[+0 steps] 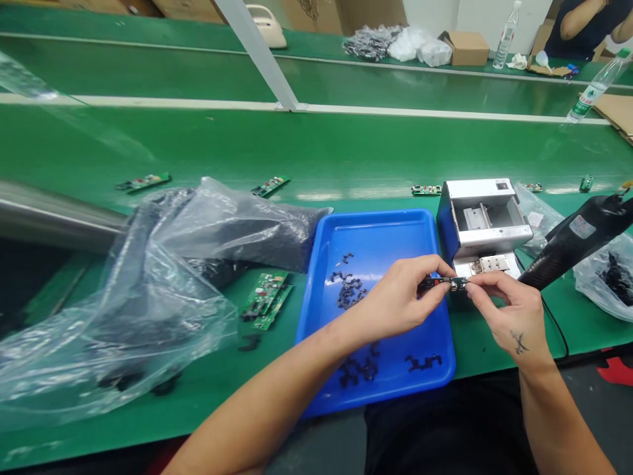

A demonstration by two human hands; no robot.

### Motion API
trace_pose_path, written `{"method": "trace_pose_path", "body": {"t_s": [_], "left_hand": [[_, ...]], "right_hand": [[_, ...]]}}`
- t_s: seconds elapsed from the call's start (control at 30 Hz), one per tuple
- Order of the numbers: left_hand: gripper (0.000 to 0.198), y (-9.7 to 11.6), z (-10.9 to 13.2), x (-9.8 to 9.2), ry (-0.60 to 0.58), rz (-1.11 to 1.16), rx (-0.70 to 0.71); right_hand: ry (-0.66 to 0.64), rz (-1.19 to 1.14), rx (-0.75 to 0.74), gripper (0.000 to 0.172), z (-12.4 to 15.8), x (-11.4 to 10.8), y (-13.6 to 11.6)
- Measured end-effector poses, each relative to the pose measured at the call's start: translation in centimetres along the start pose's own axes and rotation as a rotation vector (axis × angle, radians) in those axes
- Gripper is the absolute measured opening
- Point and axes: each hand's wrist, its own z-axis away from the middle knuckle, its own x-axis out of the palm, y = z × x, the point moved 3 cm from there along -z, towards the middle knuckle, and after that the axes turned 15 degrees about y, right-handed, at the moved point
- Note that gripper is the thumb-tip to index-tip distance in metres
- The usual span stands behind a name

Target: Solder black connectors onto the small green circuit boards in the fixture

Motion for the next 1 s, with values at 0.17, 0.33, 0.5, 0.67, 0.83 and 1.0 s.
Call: {"method": "trace_pose_path", "body": {"t_s": [0.17,0.33,0.5,0.67,0.83,1.0], "left_hand": [[0.020,-0.1,0.1,0.2,0.010,-0.024,0.070],[0.018,-0.8,-0.2,0.3,0.006,-0.014,0.135],[0.016,-1.4,-0.4,0.7,-0.030,0.010,0.235],[0.017,-2.0,0.0,1.0,-0.050,-0.181,0.374],[0.020,-2.0,1.0,1.3,-0.039,-0.562,0.564],[0.026,-1.9,1.3,1.6,-0.069,-0.725,0.607]], "right_hand": [[0.052,0.050,-0.143,0.009,-0.1,0.3,-0.8],[0.098,0.102,-0.309,0.011,0.1,0.8,-0.3],[0.114,0.188,-0.435,0.012,0.6,0.7,0.9],[0.121,0.261,-0.469,0.013,1.4,0.8,1.9],[0.133,0.249,-0.477,0.023,2.4,0.0,1.4],[0.543,0.222,-0.390,0.048,1.3,-4.3,1.2]]}}
